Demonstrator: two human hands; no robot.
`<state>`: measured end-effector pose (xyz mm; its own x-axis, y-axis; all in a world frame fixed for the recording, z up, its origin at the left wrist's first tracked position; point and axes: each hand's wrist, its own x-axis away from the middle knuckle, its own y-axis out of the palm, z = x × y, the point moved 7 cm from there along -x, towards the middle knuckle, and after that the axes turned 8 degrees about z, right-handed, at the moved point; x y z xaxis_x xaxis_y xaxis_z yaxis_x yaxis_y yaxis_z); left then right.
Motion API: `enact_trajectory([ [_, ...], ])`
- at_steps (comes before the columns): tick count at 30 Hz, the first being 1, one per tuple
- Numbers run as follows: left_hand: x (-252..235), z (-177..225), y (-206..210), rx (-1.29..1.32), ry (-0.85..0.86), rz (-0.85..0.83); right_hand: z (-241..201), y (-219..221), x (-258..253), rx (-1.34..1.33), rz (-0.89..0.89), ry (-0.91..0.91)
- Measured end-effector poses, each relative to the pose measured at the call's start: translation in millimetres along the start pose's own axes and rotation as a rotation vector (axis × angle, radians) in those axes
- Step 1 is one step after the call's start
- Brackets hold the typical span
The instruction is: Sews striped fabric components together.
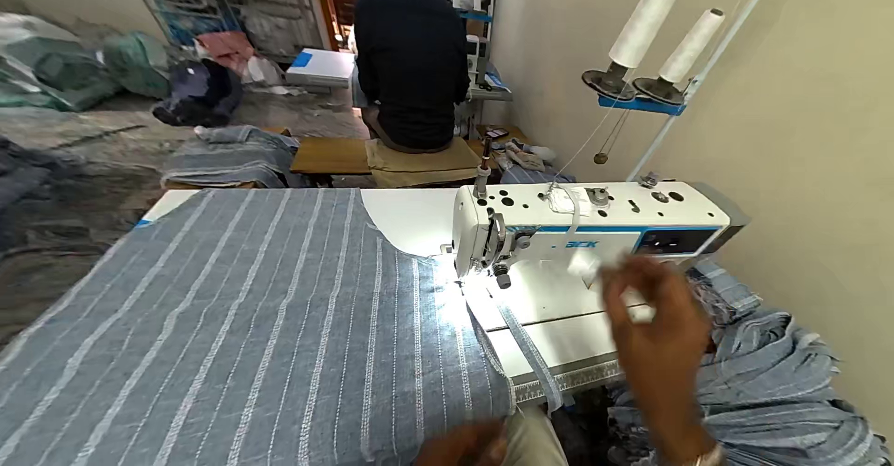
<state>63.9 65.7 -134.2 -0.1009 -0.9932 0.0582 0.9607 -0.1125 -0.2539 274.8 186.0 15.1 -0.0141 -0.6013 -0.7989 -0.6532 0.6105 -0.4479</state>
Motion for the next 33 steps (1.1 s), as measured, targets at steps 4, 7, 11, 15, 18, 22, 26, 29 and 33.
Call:
enact_trajectory([
  [4,-48,21,-19,0.101,-0.103,0.176,-48,45,124,-0.15,-0.19,0.03],
  [7,-74,13,-35,0.158,-0.257,0.174,-49,66,137,-0.194,-0.292,0.041],
  [11,-102,5,-66,0.123,-0.357,0.191,-16,91,116,-0.234,-0.402,0.128],
  [15,-143,-7,-90,-0.118,-0.395,0.164,7,127,94,-0.271,-0.552,0.335],
  [18,-174,-14,-88,-0.14,-0.449,0.065,10,147,92,-0.223,-0.652,0.42],
  [22,-196,-23,-89,-0.101,-0.584,0.089,6,160,91,-0.165,-0.65,0.373],
  [26,-190,-15,-85,0.165,-0.536,-0.132,5,164,92,-0.186,-0.638,0.32],
  [29,-195,-21,-92,-0.128,-0.53,-0.033,12,164,94,-0.234,-0.637,0.391],
  [33,-209,-30,-94,-0.307,-0.561,0.073,11,164,97,-0.271,-0.6,0.405],
])
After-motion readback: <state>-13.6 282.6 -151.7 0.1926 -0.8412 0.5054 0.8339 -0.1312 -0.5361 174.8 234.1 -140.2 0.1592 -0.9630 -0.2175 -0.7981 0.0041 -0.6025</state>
